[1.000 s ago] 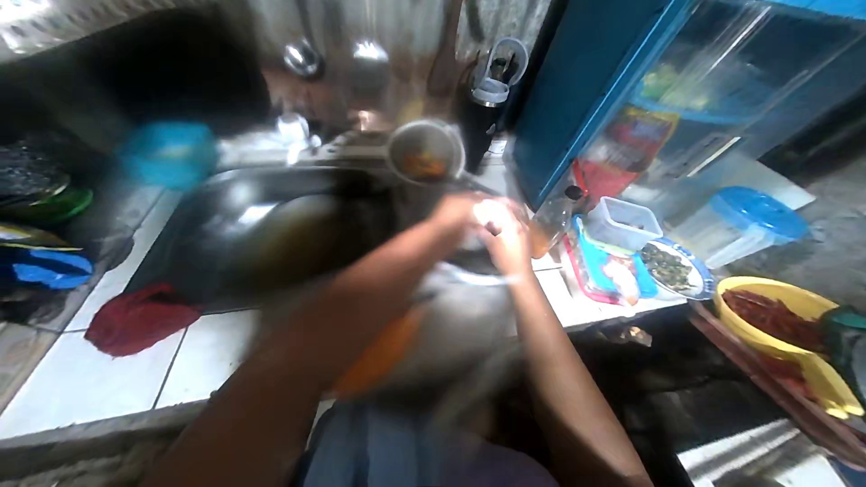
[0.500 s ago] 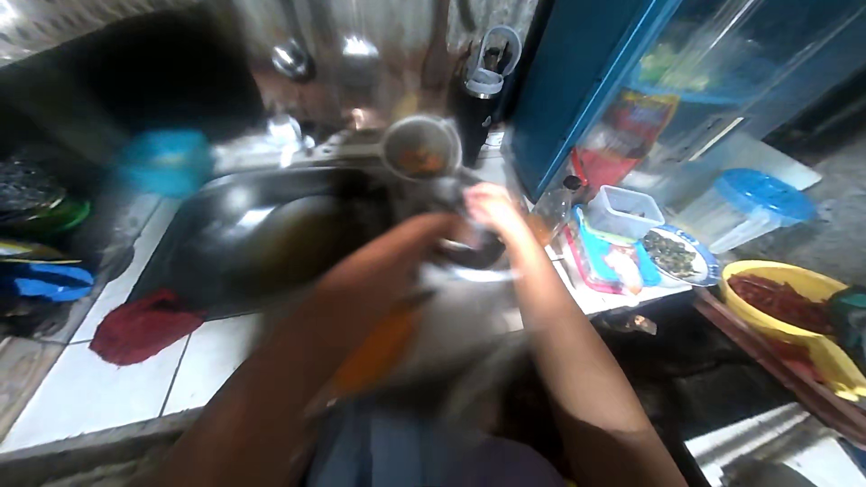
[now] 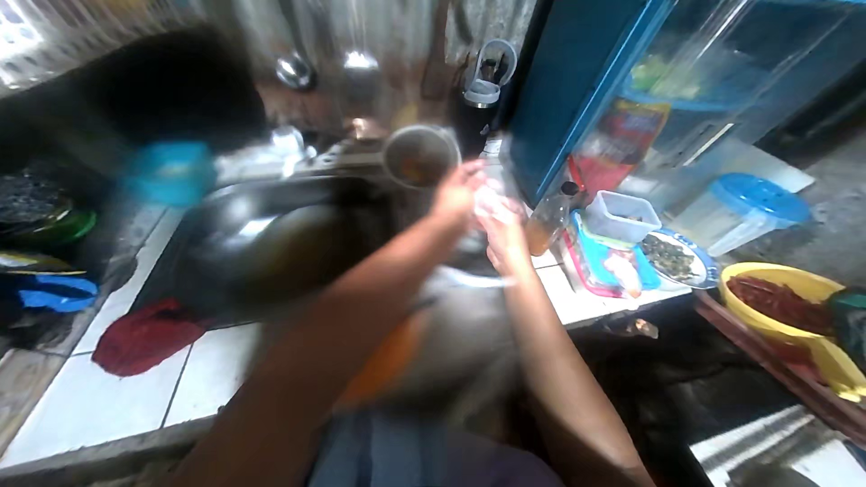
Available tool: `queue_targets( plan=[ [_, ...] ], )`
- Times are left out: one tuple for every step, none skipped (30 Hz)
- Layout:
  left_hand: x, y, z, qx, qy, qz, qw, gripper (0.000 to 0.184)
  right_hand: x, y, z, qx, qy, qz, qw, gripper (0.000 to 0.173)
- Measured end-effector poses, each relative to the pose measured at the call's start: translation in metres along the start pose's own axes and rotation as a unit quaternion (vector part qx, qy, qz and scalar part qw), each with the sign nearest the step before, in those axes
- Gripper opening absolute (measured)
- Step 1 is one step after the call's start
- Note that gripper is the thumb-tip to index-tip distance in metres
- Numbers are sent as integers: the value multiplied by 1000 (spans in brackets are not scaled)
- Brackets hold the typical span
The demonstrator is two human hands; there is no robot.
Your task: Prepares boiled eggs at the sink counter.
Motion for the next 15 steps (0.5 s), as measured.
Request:
queue_targets(
  plan=[
    [0,-2,0,-13,3,4,1000,36,-3,3,0,-6,-2,2,1000,24],
    [0,-2,1,-19,-5,10,1000,39,-6,5,-1,-7,-1,1,1000,30],
    [2,1,3,-17,-19,18,1000,40,-8,8,-1,-10,0,-5,1000,35],
    [4,5,6,-11,-35,26,999,41,-11,9,-1,-12,-2,-21,1000,38],
    [7,14,12,-9,-48,34,998,42,-13,10,0,-5,-6,-50,999,36],
    [11,25,19,-11,-50,42,998,41,-15,10,1,15,-7,-88,996,30],
    [13,34,22,-11,-54,45,997,39,-17,10,4,39,-3,-127,991,23],
    [11,39,22,-3,-63,27,998,38,-19,8,6,63,3,-164,984,24],
    [6,42,19,18,-80,-37,996,38,-21,7,7,82,13,-190,978,28],
    [0,41,16,55,-108,-172,978,39,-24,6,9,97,16,-202,974,32],
    [-5,38,17,95,-153,-369,912,43,-26,6,10,105,9,-206,973,33],
    [-7,31,22,118,-207,-545,804,45,-29,6,11,107,-5,-203,973,34],
    [-11,19,27,126,-236,-647,714,43,-32,6,11,104,-21,-191,976,34],
    [-15,10,28,130,-241,-689,671,42,-36,6,11,94,-36,-180,979,34],
    [-17,10,31,120,-238,-704,658,39,-39,6,10,84,-44,-171,981,33]
  ],
)
Point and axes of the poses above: each hand's wrist, its own z-axis away from the middle knuckle, its own x-axis out of the palm, y = z × x, the point moved 7 cm from there along -z, towards the middle knuckle, and after that the axes turned 14 degrees about -z, right-handed, at the moved point
